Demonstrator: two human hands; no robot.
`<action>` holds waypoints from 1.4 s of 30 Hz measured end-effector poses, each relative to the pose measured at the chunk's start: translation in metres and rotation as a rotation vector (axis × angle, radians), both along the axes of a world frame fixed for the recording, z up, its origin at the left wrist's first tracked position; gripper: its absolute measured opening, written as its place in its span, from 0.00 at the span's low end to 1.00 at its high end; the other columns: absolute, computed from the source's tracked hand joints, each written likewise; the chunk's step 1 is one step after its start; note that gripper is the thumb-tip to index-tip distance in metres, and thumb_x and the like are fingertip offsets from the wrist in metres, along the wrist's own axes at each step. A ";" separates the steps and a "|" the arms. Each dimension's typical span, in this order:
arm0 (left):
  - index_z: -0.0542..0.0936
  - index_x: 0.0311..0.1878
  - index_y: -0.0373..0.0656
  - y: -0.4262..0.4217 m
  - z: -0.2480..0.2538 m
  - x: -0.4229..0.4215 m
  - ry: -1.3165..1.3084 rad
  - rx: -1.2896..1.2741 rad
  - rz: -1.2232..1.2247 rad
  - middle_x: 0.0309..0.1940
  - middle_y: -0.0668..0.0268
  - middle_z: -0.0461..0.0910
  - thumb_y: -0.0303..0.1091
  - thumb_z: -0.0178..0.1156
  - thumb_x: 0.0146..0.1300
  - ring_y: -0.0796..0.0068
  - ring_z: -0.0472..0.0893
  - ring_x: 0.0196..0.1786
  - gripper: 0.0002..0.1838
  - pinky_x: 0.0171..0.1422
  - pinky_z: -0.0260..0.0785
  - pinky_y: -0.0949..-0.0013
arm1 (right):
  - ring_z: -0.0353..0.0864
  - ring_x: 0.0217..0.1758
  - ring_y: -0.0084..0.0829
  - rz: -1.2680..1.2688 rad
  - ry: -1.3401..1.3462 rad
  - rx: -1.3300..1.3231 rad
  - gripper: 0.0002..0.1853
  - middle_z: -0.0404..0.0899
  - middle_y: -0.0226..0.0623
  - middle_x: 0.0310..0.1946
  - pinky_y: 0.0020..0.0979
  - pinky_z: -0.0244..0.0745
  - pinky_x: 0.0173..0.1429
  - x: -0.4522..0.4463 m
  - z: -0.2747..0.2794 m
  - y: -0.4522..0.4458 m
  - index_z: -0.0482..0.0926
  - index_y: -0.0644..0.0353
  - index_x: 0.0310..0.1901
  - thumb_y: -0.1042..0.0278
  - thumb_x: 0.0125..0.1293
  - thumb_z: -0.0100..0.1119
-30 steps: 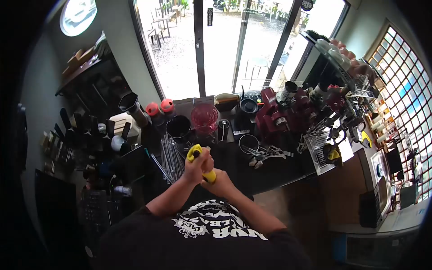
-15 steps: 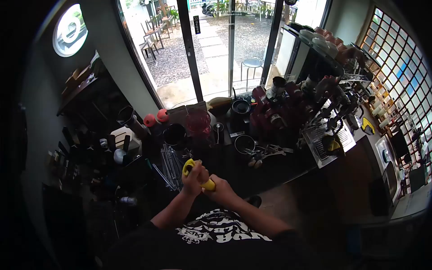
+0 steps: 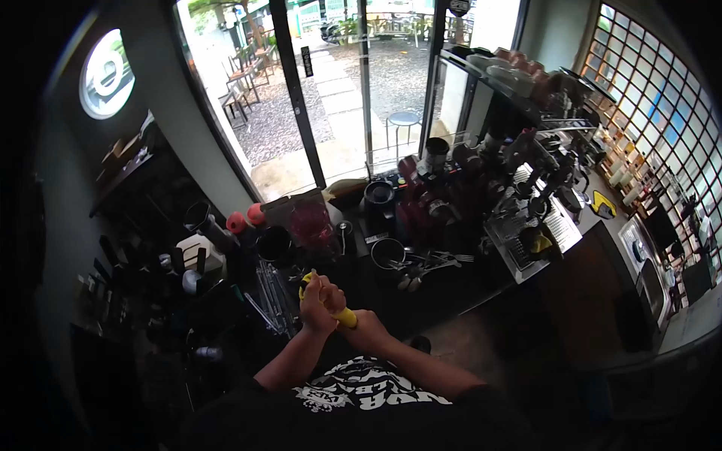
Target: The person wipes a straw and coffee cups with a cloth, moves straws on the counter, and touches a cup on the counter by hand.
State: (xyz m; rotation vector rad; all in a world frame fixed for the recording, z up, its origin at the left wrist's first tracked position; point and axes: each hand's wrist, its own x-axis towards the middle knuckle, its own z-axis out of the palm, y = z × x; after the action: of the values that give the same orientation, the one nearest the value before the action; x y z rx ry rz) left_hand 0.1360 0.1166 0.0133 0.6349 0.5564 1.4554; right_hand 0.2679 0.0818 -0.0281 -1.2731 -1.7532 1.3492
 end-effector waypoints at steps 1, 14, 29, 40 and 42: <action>0.61 0.22 0.53 0.002 0.000 0.005 0.006 -0.006 -0.007 0.11 0.74 0.57 0.48 0.45 0.79 0.80 0.54 0.12 0.24 0.18 0.50 0.72 | 0.83 0.32 0.26 0.003 0.018 -0.009 0.13 0.85 0.36 0.29 0.32 0.76 0.38 0.005 -0.002 0.001 0.82 0.65 0.38 0.62 0.65 0.68; 0.62 0.24 0.52 0.014 0.001 0.077 0.091 0.095 -0.056 0.14 0.75 0.57 0.47 0.44 0.79 0.81 0.55 0.15 0.23 0.21 0.48 0.72 | 0.88 0.32 0.45 0.111 0.029 0.041 0.13 0.85 0.49 0.28 0.41 0.78 0.36 0.077 -0.020 0.032 0.82 0.64 0.35 0.60 0.69 0.59; 0.70 0.61 0.40 0.042 -0.003 0.104 -0.018 0.160 0.119 0.49 0.54 0.78 0.67 0.50 0.70 0.59 0.80 0.53 0.37 0.61 0.71 0.58 | 0.83 0.46 0.23 0.439 0.356 -0.292 0.23 0.78 0.27 0.43 0.27 0.78 0.43 0.158 -0.001 0.084 0.69 0.54 0.61 0.60 0.71 0.66; 0.76 0.59 0.41 -0.026 -0.009 0.085 0.401 -0.378 0.731 0.49 0.66 0.83 0.35 0.58 0.75 0.76 0.85 0.50 0.14 0.55 0.79 0.69 | 0.85 0.50 0.30 0.586 0.384 -0.755 0.20 0.81 0.37 0.54 0.33 0.85 0.49 0.165 -0.018 0.082 0.71 0.60 0.65 0.60 0.79 0.54; 0.77 0.56 0.39 -0.031 -0.011 0.081 0.424 -0.374 0.809 0.47 0.66 0.84 0.35 0.63 0.73 0.76 0.85 0.49 0.14 0.53 0.81 0.71 | 0.84 0.50 0.28 0.574 0.377 -0.689 0.20 0.80 0.38 0.55 0.31 0.85 0.50 0.159 -0.030 0.076 0.71 0.61 0.66 0.64 0.77 0.57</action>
State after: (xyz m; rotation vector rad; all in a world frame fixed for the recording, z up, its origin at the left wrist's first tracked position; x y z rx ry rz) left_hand 0.2171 0.0857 0.0020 0.4262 1.5056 1.8901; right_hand 0.4267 0.1577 -0.0580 -0.7340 -1.4747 2.4891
